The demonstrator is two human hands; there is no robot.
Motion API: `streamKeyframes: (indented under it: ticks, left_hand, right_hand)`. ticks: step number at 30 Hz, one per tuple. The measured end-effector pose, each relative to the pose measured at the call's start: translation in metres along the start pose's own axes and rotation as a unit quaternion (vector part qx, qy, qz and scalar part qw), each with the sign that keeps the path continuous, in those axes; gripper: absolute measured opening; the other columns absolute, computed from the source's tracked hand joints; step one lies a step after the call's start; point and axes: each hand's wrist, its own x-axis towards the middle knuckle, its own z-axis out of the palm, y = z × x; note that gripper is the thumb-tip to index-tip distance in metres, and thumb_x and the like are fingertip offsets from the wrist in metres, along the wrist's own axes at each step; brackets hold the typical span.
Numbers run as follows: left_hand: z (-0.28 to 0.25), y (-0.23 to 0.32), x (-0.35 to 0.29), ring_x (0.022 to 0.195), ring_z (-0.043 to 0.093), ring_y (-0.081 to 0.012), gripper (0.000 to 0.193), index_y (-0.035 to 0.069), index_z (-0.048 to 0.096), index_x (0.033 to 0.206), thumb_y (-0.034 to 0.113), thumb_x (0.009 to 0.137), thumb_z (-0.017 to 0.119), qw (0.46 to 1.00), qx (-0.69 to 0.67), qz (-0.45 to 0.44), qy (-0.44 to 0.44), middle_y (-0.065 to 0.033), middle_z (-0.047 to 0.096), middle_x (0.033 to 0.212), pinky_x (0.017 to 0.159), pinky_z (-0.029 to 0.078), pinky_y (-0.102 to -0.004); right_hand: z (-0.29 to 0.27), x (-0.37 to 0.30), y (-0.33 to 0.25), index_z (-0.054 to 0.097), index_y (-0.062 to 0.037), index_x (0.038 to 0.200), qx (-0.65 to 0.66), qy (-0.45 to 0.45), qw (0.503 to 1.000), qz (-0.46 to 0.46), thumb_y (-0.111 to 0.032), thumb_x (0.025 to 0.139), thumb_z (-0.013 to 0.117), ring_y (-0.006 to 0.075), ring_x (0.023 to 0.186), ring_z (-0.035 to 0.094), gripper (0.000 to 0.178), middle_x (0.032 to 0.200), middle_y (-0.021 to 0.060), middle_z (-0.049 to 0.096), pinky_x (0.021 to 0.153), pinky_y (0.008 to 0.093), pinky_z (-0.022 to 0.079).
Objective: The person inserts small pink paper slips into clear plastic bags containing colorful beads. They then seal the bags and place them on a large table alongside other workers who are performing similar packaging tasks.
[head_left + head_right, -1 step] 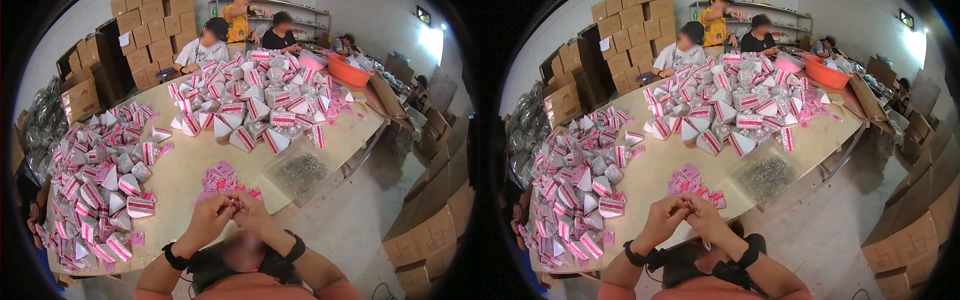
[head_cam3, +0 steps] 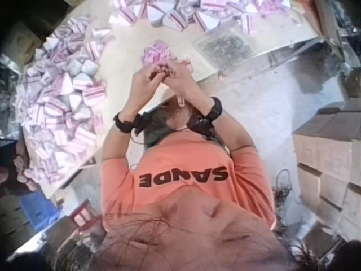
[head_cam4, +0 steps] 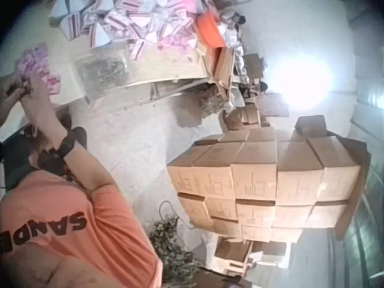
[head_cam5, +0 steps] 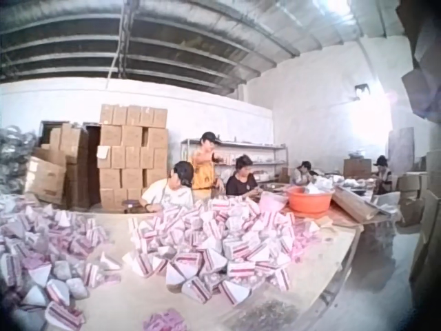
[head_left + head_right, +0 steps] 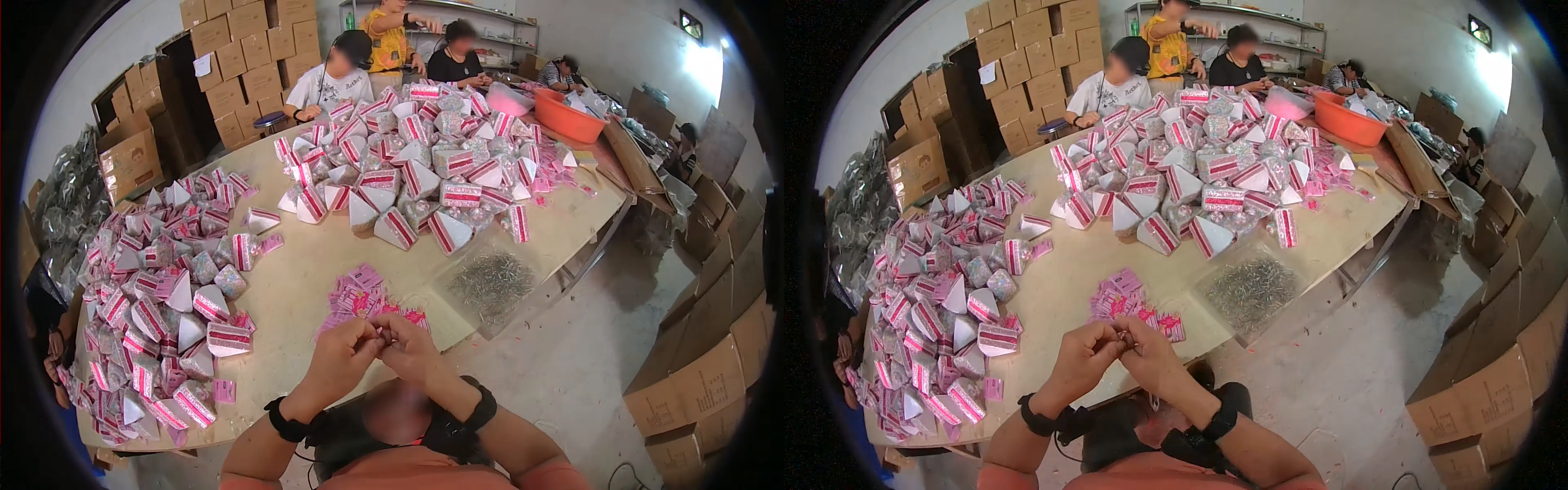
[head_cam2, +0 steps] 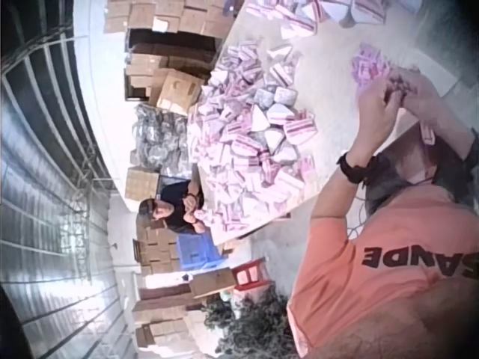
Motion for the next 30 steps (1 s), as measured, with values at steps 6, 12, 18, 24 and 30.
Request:
streamKeyframes:
  ticks: [6, 12, 18, 24, 30]
  left_hand:
    - [-0.003, -0.005, -0.004, 0.055, 0.046, -0.007, 0.009, 0.001, 0.053, 0.075, 0.007, 0.08, 0.058, 0.991, -0.107, -0.074, -0.018, -0.0022, 0.053, 0.064, 0.05, 0.039, -0.0219]
    - [-0.007, -0.008, -0.01, 0.055, 0.044, -0.0049, 0.009, 0.003, 0.052, 0.074, 0.008, 0.081, 0.055, 0.962, -0.221, -0.156, -0.033, 0.0016, 0.051, 0.064, 0.05, 0.037, -0.0192]
    - [-0.007, -0.009, -0.016, 0.055, 0.043, -0.0044, 0.009, 0.004, 0.051, 0.073, 0.007, 0.081, 0.054, 0.944, -0.273, -0.181, -0.034, 0.0022, 0.049, 0.063, 0.05, 0.036, -0.0191]
    - [-0.006, -0.018, -0.019, 0.056, 0.045, -0.0049, 0.009, 0.004, 0.051, 0.075, 0.009, 0.081, 0.053, 0.95, -0.252, -0.179, -0.045, 0.0015, 0.05, 0.066, 0.051, 0.038, -0.0199]
    - [-0.011, -0.008, -0.025, 0.059, 0.051, -0.0095, 0.008, 0.002, 0.053, 0.084, 0.009, 0.081, 0.055, 0.998, -0.054, -0.025, -0.035, -0.0036, 0.054, 0.069, 0.054, 0.042, -0.024]
  right_hand:
    - [0.009, -0.011, -0.016, 0.05, -0.0036, 0.096, -0.325, 0.094, 0.932, -0.128, -0.002, 0.075, 0.052, 0.0264, 0.068, 0.057, 0.022, 0.079, 0.013, 0.056, 0.06, 0.035, 0.046]
    - [0.008, -0.015, -0.016, 0.051, -0.0063, 0.085, -0.42, 0.072, 0.882, -0.199, -0.009, 0.074, 0.058, 0.0294, 0.062, 0.054, 0.014, 0.07, 0.0112, 0.054, 0.053, 0.0385, 0.043]
    - [0.008, -0.017, -0.012, 0.05, -0.0069, 0.082, -0.409, 0.055, 0.883, -0.224, -0.012, 0.077, 0.056, 0.0279, 0.058, 0.054, 0.009, 0.065, 0.0101, 0.053, 0.051, 0.0381, 0.042]
    - [0.005, -0.018, -0.011, 0.05, -0.0059, 0.082, -0.409, 0.033, 0.888, -0.21, -0.011, 0.079, 0.054, 0.0289, 0.057, 0.053, 0.007, 0.065, 0.0111, 0.053, 0.05, 0.0388, 0.042]
    - [0.004, -0.017, -0.01, 0.054, -0.0028, 0.088, -0.307, 0.033, 0.934, -0.181, -0.007, 0.079, 0.052, 0.0283, 0.064, 0.057, 0.01, 0.07, 0.0131, 0.056, 0.055, 0.0352, 0.045]
